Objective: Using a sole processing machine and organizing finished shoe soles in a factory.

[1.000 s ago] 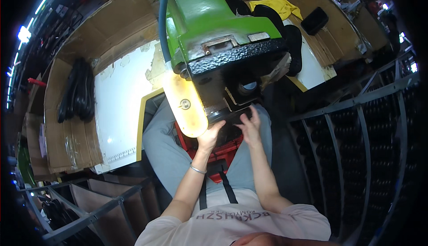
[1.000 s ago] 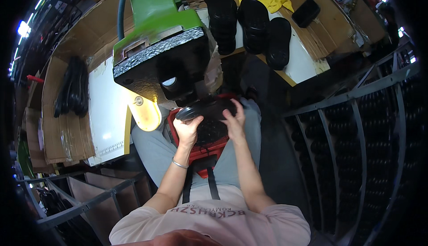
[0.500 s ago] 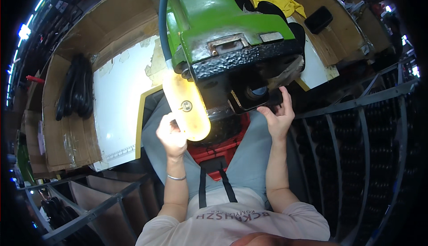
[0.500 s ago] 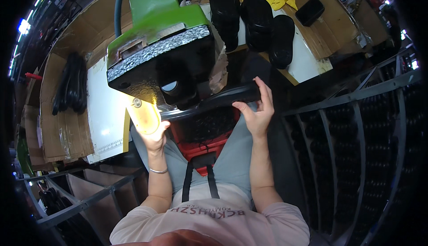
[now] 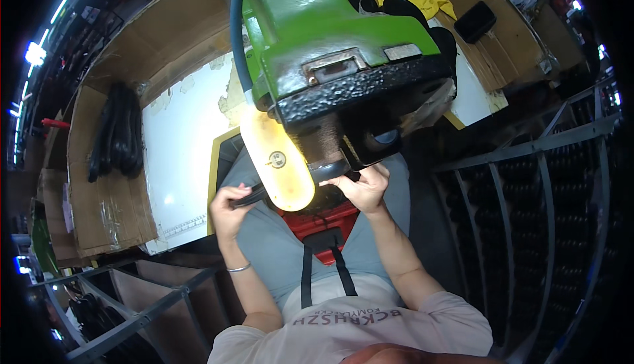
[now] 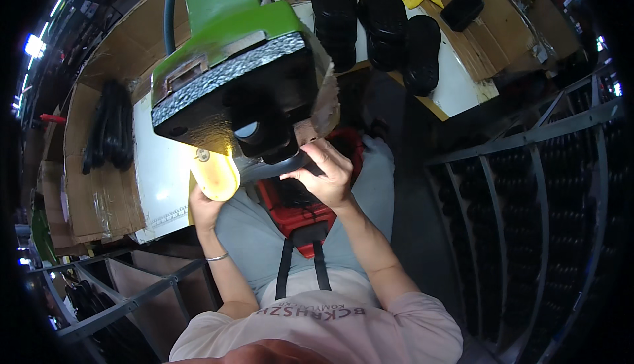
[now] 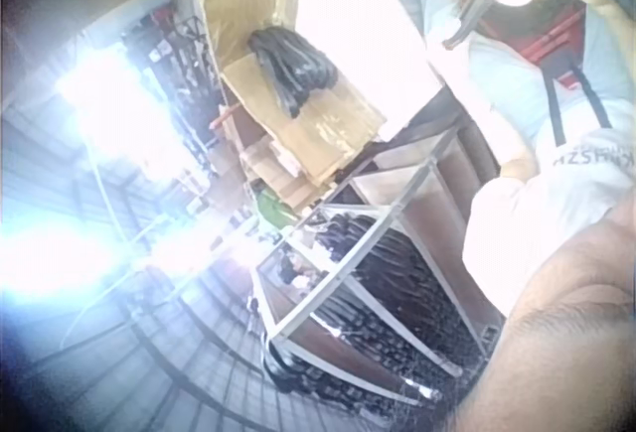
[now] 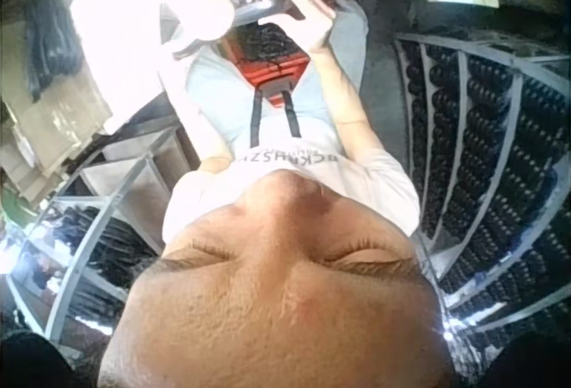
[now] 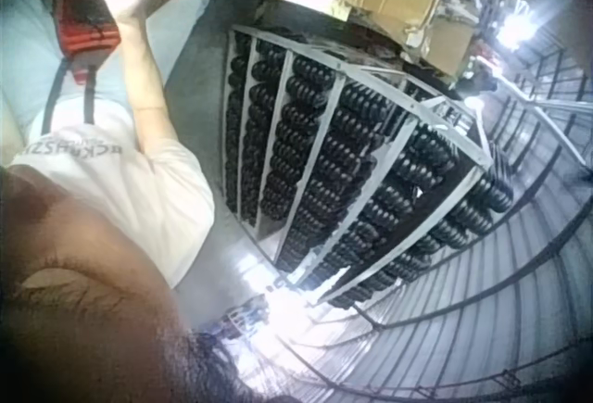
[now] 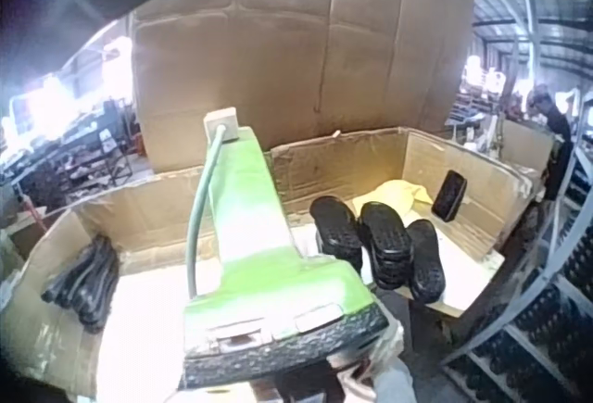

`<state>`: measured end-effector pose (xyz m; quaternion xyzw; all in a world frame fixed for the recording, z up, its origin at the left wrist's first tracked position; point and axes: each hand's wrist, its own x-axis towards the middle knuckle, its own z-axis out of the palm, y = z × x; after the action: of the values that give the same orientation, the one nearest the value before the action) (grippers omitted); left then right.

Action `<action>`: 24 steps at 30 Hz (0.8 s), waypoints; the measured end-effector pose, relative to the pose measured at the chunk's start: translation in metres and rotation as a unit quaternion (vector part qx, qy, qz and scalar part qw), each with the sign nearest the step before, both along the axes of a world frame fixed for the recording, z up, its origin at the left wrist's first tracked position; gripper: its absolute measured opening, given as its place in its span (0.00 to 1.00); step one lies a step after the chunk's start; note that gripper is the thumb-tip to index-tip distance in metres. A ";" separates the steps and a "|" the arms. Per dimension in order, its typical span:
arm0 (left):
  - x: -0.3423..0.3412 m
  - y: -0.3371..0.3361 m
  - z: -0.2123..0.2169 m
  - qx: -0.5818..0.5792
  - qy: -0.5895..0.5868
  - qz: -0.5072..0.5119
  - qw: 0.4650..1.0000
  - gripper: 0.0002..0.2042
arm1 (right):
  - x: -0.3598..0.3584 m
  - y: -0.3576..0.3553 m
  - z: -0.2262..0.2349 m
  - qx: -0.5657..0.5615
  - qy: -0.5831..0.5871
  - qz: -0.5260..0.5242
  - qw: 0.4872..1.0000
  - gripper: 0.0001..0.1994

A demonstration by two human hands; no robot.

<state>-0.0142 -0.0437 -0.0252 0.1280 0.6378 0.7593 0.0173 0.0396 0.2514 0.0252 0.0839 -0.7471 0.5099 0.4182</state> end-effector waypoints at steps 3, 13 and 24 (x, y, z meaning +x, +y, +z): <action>-0.001 0.054 0.013 -0.373 0.153 -0.026 0.915 0.16 | 0.000 -0.001 0.015 0.062 0.029 -0.018 0.998 0.30; 0.027 0.166 -0.016 0.048 0.022 0.067 0.996 0.21 | -0.010 0.013 -0.084 -0.268 -0.119 0.094 0.952 0.22; 0.037 0.169 -0.008 0.224 -0.038 0.042 0.973 0.26 | 0.027 0.080 -0.070 -0.337 -0.165 -0.038 0.926 0.22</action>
<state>0.0225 0.1253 -0.0335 0.0723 0.4554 0.8871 -0.0192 0.0667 0.3313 -0.0445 -0.1757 -0.5919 0.7222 0.3118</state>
